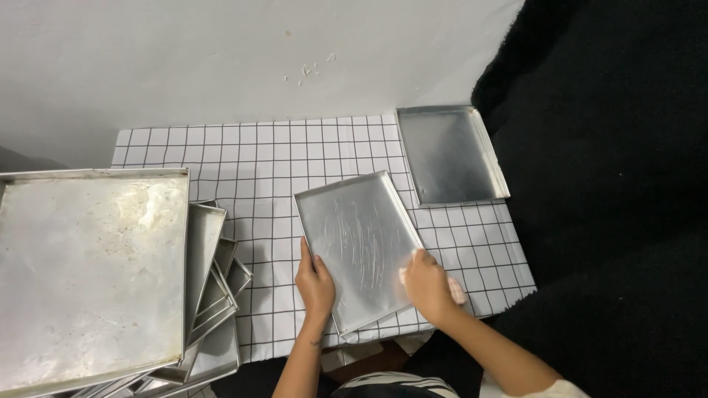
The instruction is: Wiping down several metal baking trays with a cloth on a tiled table surface.
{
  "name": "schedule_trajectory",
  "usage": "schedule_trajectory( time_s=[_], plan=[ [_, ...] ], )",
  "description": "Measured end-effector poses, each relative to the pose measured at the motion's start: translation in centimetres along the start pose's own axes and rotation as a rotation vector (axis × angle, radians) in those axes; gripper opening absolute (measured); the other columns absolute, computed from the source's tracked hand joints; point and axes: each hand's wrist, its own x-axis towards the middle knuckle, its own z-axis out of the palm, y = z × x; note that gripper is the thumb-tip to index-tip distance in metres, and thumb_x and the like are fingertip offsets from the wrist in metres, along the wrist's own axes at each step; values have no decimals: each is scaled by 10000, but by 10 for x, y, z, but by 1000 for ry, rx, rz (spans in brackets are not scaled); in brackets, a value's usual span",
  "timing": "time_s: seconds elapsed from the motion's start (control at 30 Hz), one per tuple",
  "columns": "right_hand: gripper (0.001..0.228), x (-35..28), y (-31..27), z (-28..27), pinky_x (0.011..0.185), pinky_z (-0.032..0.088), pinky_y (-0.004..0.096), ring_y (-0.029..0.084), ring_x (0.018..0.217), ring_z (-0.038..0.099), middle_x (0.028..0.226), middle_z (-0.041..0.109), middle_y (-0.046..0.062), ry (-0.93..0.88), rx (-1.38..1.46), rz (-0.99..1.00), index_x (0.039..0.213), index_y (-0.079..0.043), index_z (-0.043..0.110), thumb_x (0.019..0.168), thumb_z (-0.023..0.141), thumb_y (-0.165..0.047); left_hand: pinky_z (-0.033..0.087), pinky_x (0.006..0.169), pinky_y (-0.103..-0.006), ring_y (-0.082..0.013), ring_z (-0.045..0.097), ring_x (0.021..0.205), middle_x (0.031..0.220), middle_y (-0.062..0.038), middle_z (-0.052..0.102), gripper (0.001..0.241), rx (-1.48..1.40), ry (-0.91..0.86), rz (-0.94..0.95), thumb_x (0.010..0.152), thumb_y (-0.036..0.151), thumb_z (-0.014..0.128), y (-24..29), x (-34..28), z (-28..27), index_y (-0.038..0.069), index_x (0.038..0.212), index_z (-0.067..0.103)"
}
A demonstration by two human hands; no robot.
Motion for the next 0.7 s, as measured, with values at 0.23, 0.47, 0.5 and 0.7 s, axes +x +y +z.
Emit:
schedule_trajectory(
  time_s=[0.23, 0.47, 0.5, 0.7],
  plan=[
    [365, -24, -4, -121, 306, 217, 208, 0, 372, 333, 1295, 658, 236, -540, 59, -186, 958, -135, 723, 1059, 380, -203, 324, 506, -256, -97, 315, 549, 674, 34, 447, 522, -80, 53, 76, 1033, 217, 456, -39, 7, 11, 99, 1541, 420],
    [373, 4, -67, -127, 511, 486, 441, 273, 706, 619, 869, 648, 140, -142, 839, -665, 989, -36, 727, 1013, 491, -324, 360, 549, -270, -108, 364, 582, 766, 18, 609, 531, -101, 40, 29, 1009, 307, 478, -33, 9, 3, 138, 1513, 479],
    [378, 14, -72, -115, 538, 466, 422, 240, 709, 599, 817, 646, 81, -126, 921, -744, 927, -70, 751, 981, 497, -344, 325, 516, -261, -93, 320, 563, 758, 30, 620, 536, -127, 21, 13, 1005, 336, 490, -32, 10, 1, 156, 1510, 486],
    [357, 68, 15, -113, 758, 575, 389, 288, 922, 698, 984, 689, 77, 350, 1198, 119, 1230, -231, 721, 880, 683, -294, 587, 928, -469, -400, 649, 1167, 1289, -259, 644, 468, -85, -48, -27, 1063, 172, 442, 4, -1, -11, 39, 1511, 437]
  ],
)
